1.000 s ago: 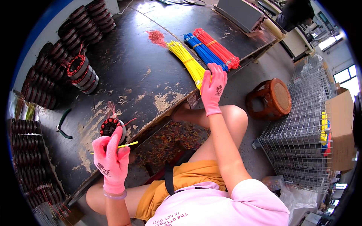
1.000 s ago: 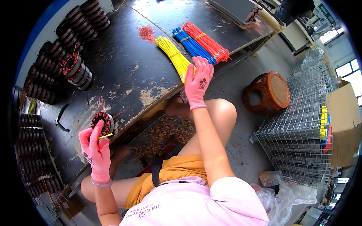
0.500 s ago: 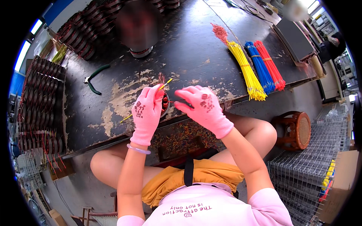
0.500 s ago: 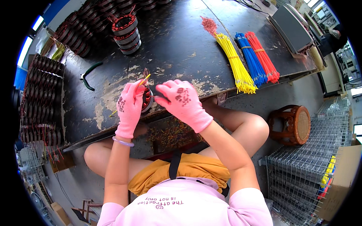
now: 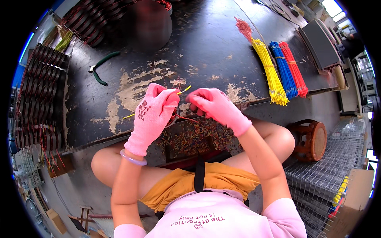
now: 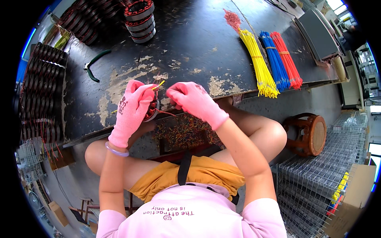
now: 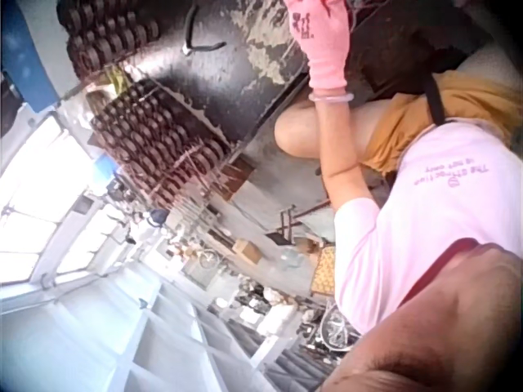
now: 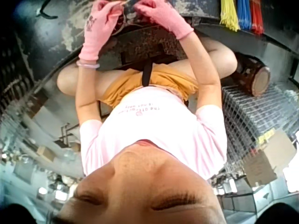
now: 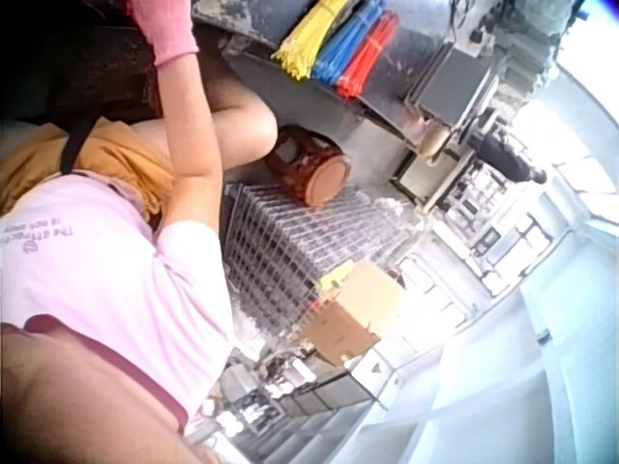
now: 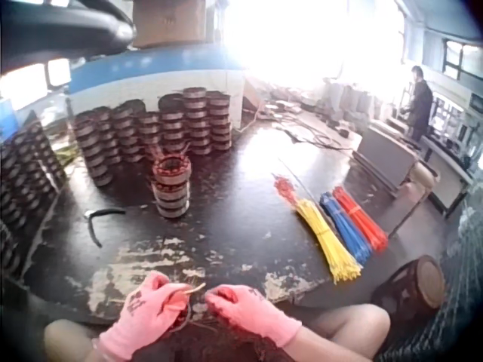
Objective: The person assembles a small electronic component by inserting various colored wires into a core, using pliers to trim wire ends, and securing them with cable ties.
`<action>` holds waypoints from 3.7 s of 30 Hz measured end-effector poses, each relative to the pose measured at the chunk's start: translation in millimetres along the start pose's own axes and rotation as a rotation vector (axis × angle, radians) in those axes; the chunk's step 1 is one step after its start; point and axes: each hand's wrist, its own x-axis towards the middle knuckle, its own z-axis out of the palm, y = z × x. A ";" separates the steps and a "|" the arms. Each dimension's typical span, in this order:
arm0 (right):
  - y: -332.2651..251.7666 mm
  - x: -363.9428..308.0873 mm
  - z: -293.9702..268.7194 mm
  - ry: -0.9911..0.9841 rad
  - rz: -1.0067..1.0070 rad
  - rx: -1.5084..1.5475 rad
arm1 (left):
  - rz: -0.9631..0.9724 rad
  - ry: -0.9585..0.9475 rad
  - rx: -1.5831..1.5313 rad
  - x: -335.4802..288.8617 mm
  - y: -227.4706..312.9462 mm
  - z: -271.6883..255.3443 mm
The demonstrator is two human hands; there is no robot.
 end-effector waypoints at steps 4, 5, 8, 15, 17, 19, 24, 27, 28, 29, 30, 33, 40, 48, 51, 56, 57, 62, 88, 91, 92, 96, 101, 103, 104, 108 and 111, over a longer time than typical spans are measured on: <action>18.0 54.7 7.0 -0.342 0.082 0.389 | -0.027 0.030 -0.132 5.1 -6.2 14.2; 18.7 60.7 9.9 -0.373 0.083 0.432 | -0.032 0.053 -0.130 4.8 -6.4 17.5; 27.7 68.2 12.2 -0.385 0.065 0.463 | -0.079 0.088 -0.186 6.2 -3.6 20.6; 21.6 35.5 9.5 -0.176 0.108 0.430 | -0.083 0.147 -0.123 5.7 -2.6 24.5; 25.8 21.9 12.8 -0.092 0.076 0.483 | -0.098 0.144 -0.092 6.4 -1.1 22.6; 27.4 10.1 18.1 -0.005 0.043 0.532 | -0.093 0.157 -0.095 6.2 -2.3 24.2; 33.7 2.6 31.7 0.201 -0.181 0.424 | -0.124 0.104 -0.080 6.2 0.3 22.9; 27.3 -1.2 33.5 0.409 -0.463 0.019 | -0.106 0.077 -0.061 5.4 -1.8 20.3; 24.9 -3.8 31.7 0.489 -0.563 -0.159 | -0.095 0.062 -0.058 5.1 -1.9 19.9; 24.4 -3.3 29.8 0.497 -0.614 -0.205 | -0.084 0.047 -0.055 4.9 -1.9 19.4; 23.7 -0.9 27.0 0.505 -0.664 -0.252 | -0.072 0.037 -0.045 5.2 -1.4 17.8; 19.7 3.4 17.0 0.400 -0.621 -0.208 | -0.037 0.001 0.003 7.5 4.6 10.3; 4.2 1.2 4.6 0.128 -0.291 0.042 | -0.026 -0.046 0.105 6.0 14.3 2.6; 2.2 6.9 -0.5 0.120 -0.332 -0.040 | 0.019 0.004 0.195 6.3 17.7 12.0; 1.9 8.4 -1.5 0.117 -0.354 -0.012 | 0.023 0.050 0.178 7.1 19.4 15.0; -3.5 12.3 -7.1 0.031 -0.267 -0.004 | 0.065 0.135 0.087 6.0 5.8 27.2; -6.6 14.3 -9.0 -0.010 -0.194 0.023 | 0.076 0.125 0.093 5.6 3.5 26.7; 13.1 30.7 -17.0 -0.128 0.004 0.289 | 0.086 0.062 0.075 8.1 0.8 30.5; 18.7 15.8 -7.3 0.042 -0.294 -0.065 | 0.061 0.019 0.007 7.2 0.5 26.5; 12.7 21.5 -9.1 -0.134 0.142 0.397 | 0.081 0.038 0.010 7.6 0.7 27.7; 9.2 18.3 -8.6 -0.040 0.039 0.190 | 0.072 0.034 0.011 7.1 0.5 27.0; 8.4 0.1 -3.5 0.398 -0.660 -0.596 | 0.041 0.029 -0.001 7.2 2.1 25.9; 14.0 4.6 -5.2 -0.159 0.114 0.164 | 0.070 0.022 0.004 6.7 0.1 26.7; 19.5 8.7 -7.8 -0.245 0.173 0.495 | 0.073 0.028 0.004 6.9 -1.6 26.8; 16.4 5.3 -7.5 -0.193 0.115 0.318 | 0.068 0.024 0.005 6.9 -1.2 26.2; 13.1 -0.8 -8.3 0.168 -0.558 -0.631 | 0.060 0.021 0.022 7.7 1.0 26.8; 18.1 8.7 -9.8 0.088 -0.522 -0.550 | 0.084 0.022 0.027 8.4 1.1 27.1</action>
